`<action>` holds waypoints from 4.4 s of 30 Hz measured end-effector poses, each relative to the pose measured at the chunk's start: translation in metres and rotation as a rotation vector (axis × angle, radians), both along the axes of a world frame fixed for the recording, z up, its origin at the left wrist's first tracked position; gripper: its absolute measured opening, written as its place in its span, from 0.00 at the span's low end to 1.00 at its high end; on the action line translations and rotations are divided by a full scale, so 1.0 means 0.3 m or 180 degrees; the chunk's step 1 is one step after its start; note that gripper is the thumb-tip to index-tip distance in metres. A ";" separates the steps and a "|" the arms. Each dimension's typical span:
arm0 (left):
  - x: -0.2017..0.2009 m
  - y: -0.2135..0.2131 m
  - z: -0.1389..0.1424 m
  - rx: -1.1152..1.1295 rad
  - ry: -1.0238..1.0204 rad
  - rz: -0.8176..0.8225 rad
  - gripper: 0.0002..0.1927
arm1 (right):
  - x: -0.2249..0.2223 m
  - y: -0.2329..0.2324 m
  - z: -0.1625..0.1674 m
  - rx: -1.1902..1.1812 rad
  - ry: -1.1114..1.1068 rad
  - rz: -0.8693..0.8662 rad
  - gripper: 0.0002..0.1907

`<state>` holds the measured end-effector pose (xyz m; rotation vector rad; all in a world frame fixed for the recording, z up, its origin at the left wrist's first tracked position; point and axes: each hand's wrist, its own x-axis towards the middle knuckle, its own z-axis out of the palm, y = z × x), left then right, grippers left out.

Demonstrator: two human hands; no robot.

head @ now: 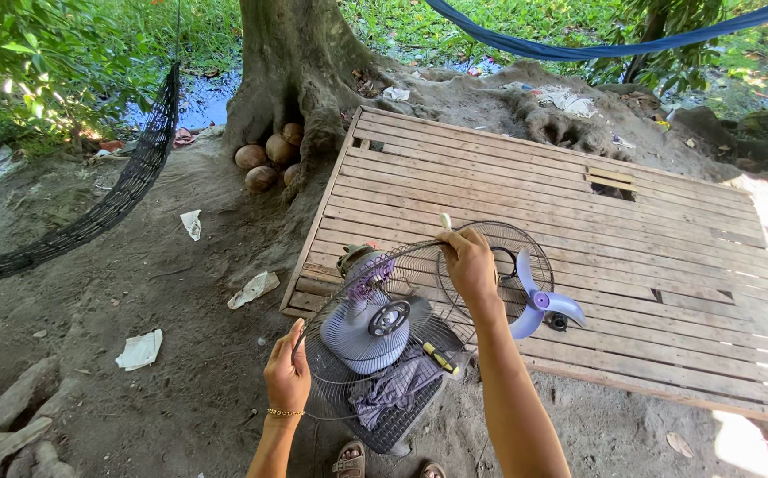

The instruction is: The person disassembles an electric fan on a wooden table outdoors. They unscrew and remove the front fan guard, detach the blade assembly and its retaining cap from the motor housing, and handle the separated guard, blades, and motor base while working through the fan's components.

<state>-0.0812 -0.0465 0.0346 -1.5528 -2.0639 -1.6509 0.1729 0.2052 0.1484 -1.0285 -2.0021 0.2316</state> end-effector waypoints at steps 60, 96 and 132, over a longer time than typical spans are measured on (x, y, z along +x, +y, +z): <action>-0.070 0.163 0.031 0.0512 0.0322 0.0266 0.21 | -0.348 -0.193 -0.275 -0.1938 0.0421 -0.0275 0.26; -0.084 0.221 0.188 -0.0287 0.0308 0.0020 0.28 | -0.381 -0.207 -0.260 -0.2074 0.0682 -0.0285 0.24; -0.113 0.163 0.064 -0.0054 -0.0361 0.0033 0.25 | -0.344 -0.201 -0.250 -0.3074 0.1206 -0.0018 0.27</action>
